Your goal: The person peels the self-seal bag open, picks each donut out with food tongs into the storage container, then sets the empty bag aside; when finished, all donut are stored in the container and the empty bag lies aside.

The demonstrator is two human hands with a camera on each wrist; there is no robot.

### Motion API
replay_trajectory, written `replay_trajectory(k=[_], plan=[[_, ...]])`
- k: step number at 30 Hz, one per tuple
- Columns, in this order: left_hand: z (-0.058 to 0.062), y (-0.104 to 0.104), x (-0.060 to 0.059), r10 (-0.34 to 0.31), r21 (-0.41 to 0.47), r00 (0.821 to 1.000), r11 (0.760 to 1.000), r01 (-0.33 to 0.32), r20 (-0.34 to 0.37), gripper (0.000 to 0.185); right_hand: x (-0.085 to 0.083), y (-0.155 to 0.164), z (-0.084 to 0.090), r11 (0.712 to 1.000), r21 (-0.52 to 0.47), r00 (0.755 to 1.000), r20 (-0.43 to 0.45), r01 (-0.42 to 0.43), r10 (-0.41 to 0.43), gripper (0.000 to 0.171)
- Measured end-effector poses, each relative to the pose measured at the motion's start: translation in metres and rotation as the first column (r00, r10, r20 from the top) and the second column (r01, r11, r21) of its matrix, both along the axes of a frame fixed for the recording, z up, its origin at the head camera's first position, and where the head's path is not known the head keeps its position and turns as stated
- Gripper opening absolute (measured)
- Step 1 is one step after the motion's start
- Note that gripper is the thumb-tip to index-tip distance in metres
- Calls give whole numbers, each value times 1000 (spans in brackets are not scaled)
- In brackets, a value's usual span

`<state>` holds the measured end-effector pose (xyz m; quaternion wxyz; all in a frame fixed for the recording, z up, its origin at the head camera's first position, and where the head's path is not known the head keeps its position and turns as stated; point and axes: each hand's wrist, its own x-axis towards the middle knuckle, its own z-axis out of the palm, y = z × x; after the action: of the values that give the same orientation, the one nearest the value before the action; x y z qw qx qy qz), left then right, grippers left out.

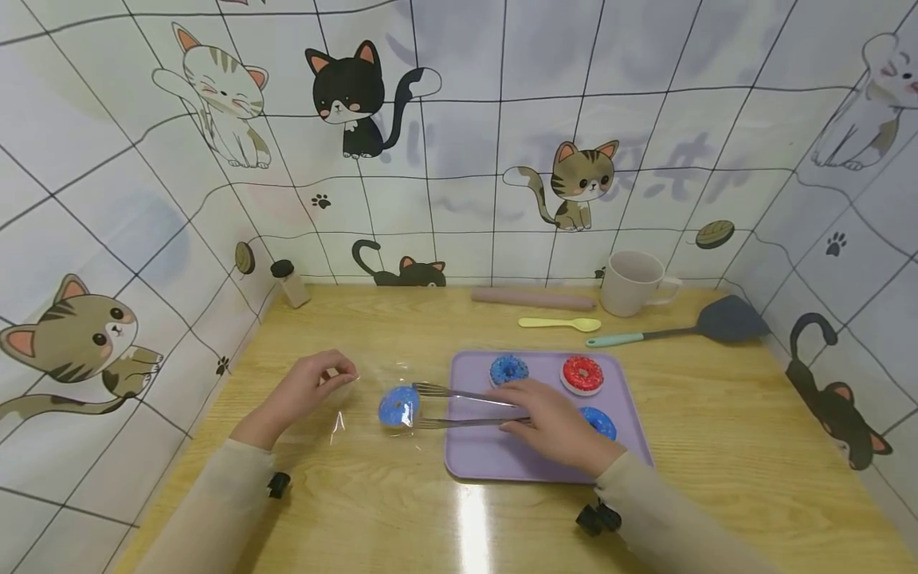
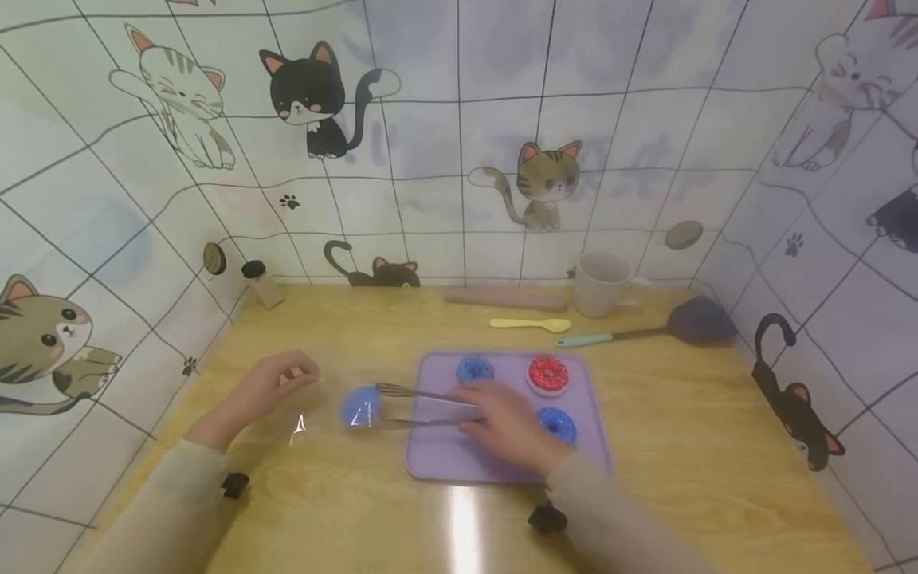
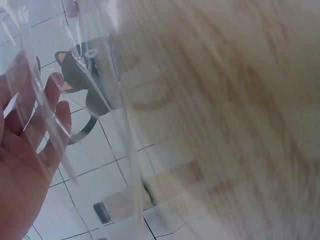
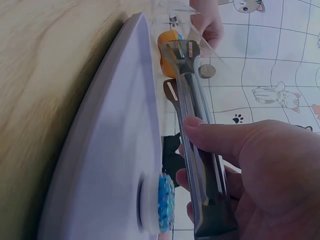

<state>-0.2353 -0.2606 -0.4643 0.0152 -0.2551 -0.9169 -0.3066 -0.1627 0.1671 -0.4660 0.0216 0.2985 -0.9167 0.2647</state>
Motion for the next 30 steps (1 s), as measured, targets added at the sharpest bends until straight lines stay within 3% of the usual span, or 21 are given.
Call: replay_trajectory(k=[15,24,30], plan=[[1,-5,3,-2,-8,1000,1000,2,-3,5,25,54,16,998,-34,997,-41,60,-61,52],[-2,-8,1,12,4,1000,1000,-12,10,5,42,86,10,997,-9,992,-99,77,-77,52],[0,-10,4,21,13,1000,1000,-21,1,5,53,104,10,993,22,989,-88,117,-115,57]])
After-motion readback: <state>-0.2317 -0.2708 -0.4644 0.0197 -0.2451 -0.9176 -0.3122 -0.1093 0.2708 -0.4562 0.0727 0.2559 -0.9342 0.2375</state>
